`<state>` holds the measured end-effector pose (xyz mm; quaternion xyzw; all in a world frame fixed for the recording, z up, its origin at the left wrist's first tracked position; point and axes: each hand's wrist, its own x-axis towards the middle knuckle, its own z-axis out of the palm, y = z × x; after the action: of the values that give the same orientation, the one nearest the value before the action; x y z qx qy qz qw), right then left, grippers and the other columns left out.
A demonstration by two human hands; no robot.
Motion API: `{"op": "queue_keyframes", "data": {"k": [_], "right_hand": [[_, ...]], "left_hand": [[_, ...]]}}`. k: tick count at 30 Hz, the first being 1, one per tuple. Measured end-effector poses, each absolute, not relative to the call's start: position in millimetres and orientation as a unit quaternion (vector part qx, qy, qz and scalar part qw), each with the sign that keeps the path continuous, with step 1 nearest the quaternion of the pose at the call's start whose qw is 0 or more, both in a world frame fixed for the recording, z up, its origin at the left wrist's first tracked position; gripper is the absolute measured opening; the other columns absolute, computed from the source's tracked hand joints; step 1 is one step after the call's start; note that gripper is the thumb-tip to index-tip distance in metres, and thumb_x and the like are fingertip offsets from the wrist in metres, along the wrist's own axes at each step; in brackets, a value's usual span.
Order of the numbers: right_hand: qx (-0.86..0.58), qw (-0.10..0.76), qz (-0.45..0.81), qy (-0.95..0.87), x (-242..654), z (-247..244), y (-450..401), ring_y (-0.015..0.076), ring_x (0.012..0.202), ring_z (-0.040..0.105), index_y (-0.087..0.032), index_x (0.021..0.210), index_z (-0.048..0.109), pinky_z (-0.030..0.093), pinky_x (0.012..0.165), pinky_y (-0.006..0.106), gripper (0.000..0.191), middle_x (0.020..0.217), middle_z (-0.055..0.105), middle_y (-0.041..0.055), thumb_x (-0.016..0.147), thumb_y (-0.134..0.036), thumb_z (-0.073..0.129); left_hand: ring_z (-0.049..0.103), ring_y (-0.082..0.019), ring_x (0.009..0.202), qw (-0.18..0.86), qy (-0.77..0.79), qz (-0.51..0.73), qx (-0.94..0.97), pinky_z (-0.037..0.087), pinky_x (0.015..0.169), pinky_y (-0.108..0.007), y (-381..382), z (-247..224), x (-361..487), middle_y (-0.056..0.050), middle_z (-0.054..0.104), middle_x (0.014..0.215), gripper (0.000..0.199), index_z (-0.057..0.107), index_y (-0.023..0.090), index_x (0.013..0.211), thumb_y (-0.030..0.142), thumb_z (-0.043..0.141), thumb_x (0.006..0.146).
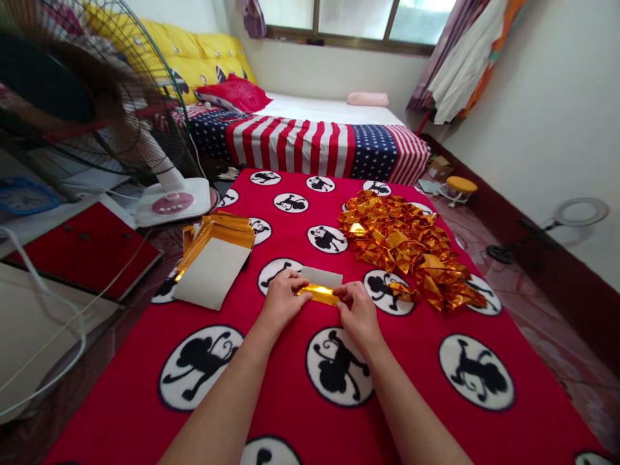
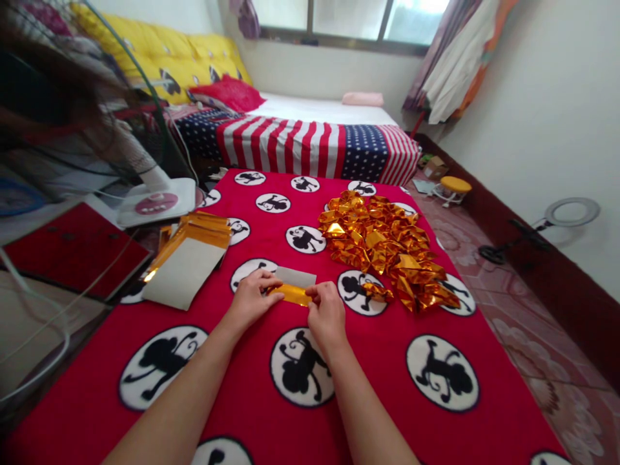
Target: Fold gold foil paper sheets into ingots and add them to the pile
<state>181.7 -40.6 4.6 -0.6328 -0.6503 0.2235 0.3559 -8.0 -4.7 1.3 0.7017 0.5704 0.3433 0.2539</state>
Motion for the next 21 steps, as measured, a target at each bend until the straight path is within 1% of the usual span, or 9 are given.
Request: {"op": "queue_keyframes", "data": {"k": [5, 7, 8, 9, 11, 12, 14, 19, 21], "right_hand": [[-0.631, 0.351, 0.096, -0.685, 160, 18, -53, 0.0251, 0.102, 0.056, -0.018, 0.092, 0.066, 0.045, 0.093, 0.041, 0.029, 0.103, 0.062, 0.0098, 0.076, -0.004, 0.046], [-0.581, 0.347, 0.113, -0.728, 141, 19, -59, 0.0260, 0.111, 0.054, -0.016, 0.107, 0.065, 0.043, 0.099, 0.043, 0.035, 0.115, 0.062, 0.0125, 0.080, -0.006, 0.045], [-0.551, 0.342, 0.126, -0.750, 132, 17, -61, 0.0263, 0.120, 0.051, -0.014, 0.121, 0.060, 0.040, 0.104, 0.044, 0.043, 0.126, 0.059, 0.0144, 0.081, -0.008, 0.044], [-0.530, 0.327, 0.138, -0.771, 122, 14, -63, 0.0271, 0.132, 0.043, -0.010, 0.136, 0.049, 0.035, 0.110, 0.047, 0.054, 0.140, 0.051, 0.0168, 0.082, -0.008, 0.043], [-0.526, 0.298, 0.150, -0.782, 108, 6, -67, 0.0269, 0.145, 0.027, -0.004, 0.150, 0.027, 0.030, 0.115, 0.051, 0.071, 0.154, 0.033, 0.0208, 0.080, -0.005, 0.039], [-0.530, 0.283, 0.156, -0.784, 104, 2, -68, 0.0267, 0.147, 0.022, -0.002, 0.152, 0.021, 0.028, 0.116, 0.051, 0.073, 0.156, 0.028, 0.0214, 0.080, -0.006, 0.039], [-0.545, 0.243, 0.155, -0.787, 103, -4, -72, 0.0283, 0.149, 0.015, 0.001, 0.152, 0.019, 0.025, 0.117, 0.052, 0.075, 0.158, 0.021, 0.0225, 0.081, -0.010, 0.043], [-0.594, 0.159, 0.114, -0.780, 128, -3, -84, 0.0323, 0.149, 0.010, 0.000, 0.150, 0.028, 0.021, 0.119, 0.052, 0.080, 0.159, 0.016, 0.0214, 0.085, -0.036, 0.059], [-0.612, 0.138, 0.093, -0.773, 142, -1, -88, 0.0316, 0.149, 0.012, -0.002, 0.149, 0.032, 0.020, 0.119, 0.051, 0.079, 0.159, 0.017, 0.0200, 0.086, -0.041, 0.059]], "left_hand": [[0.065, -0.018, 0.085, 0.247, 0.570, 0.345, 0.704, 0.052, 0.081, -0.030, -6, 2, -7, -0.004, 0.067, 0.091, 0.020, 0.077, 0.018, 0.087, 0.017, 0.076, 0.067], [0.064, -0.018, 0.086, 0.241, 0.561, 0.346, 0.712, 0.051, 0.081, -0.030, -6, 2, -8, -0.004, 0.067, 0.091, 0.018, 0.077, 0.018, 0.086, 0.015, 0.073, 0.068], [0.064, -0.018, 0.086, 0.237, 0.556, 0.346, 0.718, 0.051, 0.081, -0.030, -5, 1, -8, -0.004, 0.067, 0.089, 0.016, 0.077, 0.018, 0.084, 0.013, 0.071, 0.070], [0.063, -0.018, 0.085, 0.233, 0.550, 0.345, 0.724, 0.051, 0.079, -0.029, -5, 0, -9, -0.004, 0.067, 0.088, 0.015, 0.076, 0.018, 0.082, 0.012, 0.067, 0.072], [0.062, -0.017, 0.082, 0.227, 0.541, 0.346, 0.732, 0.050, 0.076, -0.028, -4, -2, -10, -0.005, 0.066, 0.086, 0.018, 0.076, 0.018, 0.078, 0.009, 0.061, 0.075], [0.062, -0.017, 0.081, 0.225, 0.539, 0.348, 0.734, 0.050, 0.075, -0.028, -3, -3, -10, -0.005, 0.066, 0.085, 0.019, 0.076, 0.018, 0.078, 0.009, 0.059, 0.077], [0.062, -0.017, 0.082, 0.222, 0.538, 0.351, 0.733, 0.050, 0.076, -0.029, -3, -4, -10, -0.005, 0.066, 0.086, 0.019, 0.077, 0.019, 0.081, 0.011, 0.060, 0.078], [0.064, -0.018, 0.086, 0.240, 0.551, 0.349, 0.719, 0.052, 0.082, -0.031, -3, -5, -9, -0.005, 0.067, 0.091, 0.019, 0.077, 0.018, 0.090, 0.014, 0.070, 0.072], [0.064, -0.018, 0.088, 0.248, 0.552, 0.346, 0.717, 0.052, 0.084, -0.031, -1, -6, -10, -0.004, 0.067, 0.092, 0.022, 0.077, 0.019, 0.090, 0.012, 0.071, 0.070]]}}
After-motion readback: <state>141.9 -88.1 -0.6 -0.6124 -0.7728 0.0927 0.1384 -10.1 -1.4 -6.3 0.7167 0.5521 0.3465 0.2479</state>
